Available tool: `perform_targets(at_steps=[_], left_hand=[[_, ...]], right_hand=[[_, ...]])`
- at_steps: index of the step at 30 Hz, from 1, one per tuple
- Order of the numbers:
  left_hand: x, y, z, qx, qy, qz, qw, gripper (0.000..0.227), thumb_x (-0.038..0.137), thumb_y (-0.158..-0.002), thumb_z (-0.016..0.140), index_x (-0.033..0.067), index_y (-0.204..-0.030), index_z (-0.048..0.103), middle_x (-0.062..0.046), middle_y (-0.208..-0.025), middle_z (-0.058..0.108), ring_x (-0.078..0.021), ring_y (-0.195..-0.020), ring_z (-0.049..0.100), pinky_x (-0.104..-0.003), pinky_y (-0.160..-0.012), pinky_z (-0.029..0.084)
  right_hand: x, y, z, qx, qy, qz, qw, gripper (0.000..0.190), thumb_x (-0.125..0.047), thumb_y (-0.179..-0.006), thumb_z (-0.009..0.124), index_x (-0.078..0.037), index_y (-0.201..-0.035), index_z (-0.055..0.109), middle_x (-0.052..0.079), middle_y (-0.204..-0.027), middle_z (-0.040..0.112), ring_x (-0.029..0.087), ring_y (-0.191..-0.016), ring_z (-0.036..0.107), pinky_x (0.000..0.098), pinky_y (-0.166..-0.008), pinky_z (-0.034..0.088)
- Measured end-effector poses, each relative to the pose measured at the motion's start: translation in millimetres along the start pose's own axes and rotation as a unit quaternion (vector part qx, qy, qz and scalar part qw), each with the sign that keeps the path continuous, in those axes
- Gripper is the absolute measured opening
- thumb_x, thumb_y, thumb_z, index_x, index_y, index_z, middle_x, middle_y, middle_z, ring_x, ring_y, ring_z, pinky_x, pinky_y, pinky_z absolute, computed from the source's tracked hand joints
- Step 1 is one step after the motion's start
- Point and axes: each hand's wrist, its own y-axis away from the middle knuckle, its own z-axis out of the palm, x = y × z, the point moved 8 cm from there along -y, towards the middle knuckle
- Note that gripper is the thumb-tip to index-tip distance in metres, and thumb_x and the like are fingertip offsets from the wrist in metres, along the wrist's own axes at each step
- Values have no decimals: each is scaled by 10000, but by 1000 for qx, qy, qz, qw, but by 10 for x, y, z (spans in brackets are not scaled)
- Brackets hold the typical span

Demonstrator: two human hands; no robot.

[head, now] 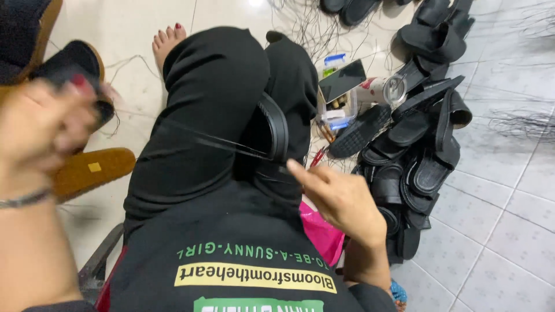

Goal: Hand-sewing the upper part of black sandals to their soles using a needle and thread while sitting on the floor.

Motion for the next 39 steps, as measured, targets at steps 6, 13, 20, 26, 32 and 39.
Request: perform_targets(at_steps=[6,13,20,26,32,39], left_hand=[[702,-48,447,329,-795,57,507,459,281,-1338,832,-81,-1062,781,-292,-1661,443,-390,-1476,572,-343,-1259,471],[562,-658,2205,42,-653,303,693,930,685,-777,837,36,-1430,702,-148,-1694,224,-324,-1576,-20,-513,-1273,-94],[521,-803,2442,15,-583,379,718,468,480,-751,846,43,-905,780,-110,-1365,715,-304,-1488,422,-571,-1249,52],[527,-788,2363,2,-562,409,719,482,525,-895,733,46,-861,776,-131,-1360,717,-267,-1476,440,-536,-1265,68],[523,-757,2400,3,-587,394,708,582,524,-784,802,55,-1128,786,-91,-1388,698,-243,-1483,427,-543,-1264,41],[572,-841,2318,-10,-549,410,728,437,491,-884,736,68,-777,768,-127,-1348,723,-230,-1425,511,-520,-1258,106]], right_hand=[[88,-133,2,-7,185,66,981,498,-126,-885,700,-204,-1370,617,9,-806,555,178,-532,491,323,-454,379],[-34,-222,-42,-32,243,92,965,495,-98,-850,699,-187,-1336,659,20,-757,537,173,-442,471,327,-367,367],[19,-147,81,-94,295,149,939,663,-112,-769,669,-120,-1426,580,80,-722,534,173,-356,502,319,-296,368],[76,-283,-13,-14,134,102,986,477,18,-778,693,-80,-1244,717,54,-748,618,195,-441,518,350,-417,429],[184,-160,-91,-50,55,94,993,453,-14,-817,698,-95,-1263,690,31,-780,660,168,-450,533,319,-433,431],[219,-387,-79,-28,16,66,997,398,42,-784,732,-56,-1169,730,37,-730,666,152,-426,509,299,-392,388]])
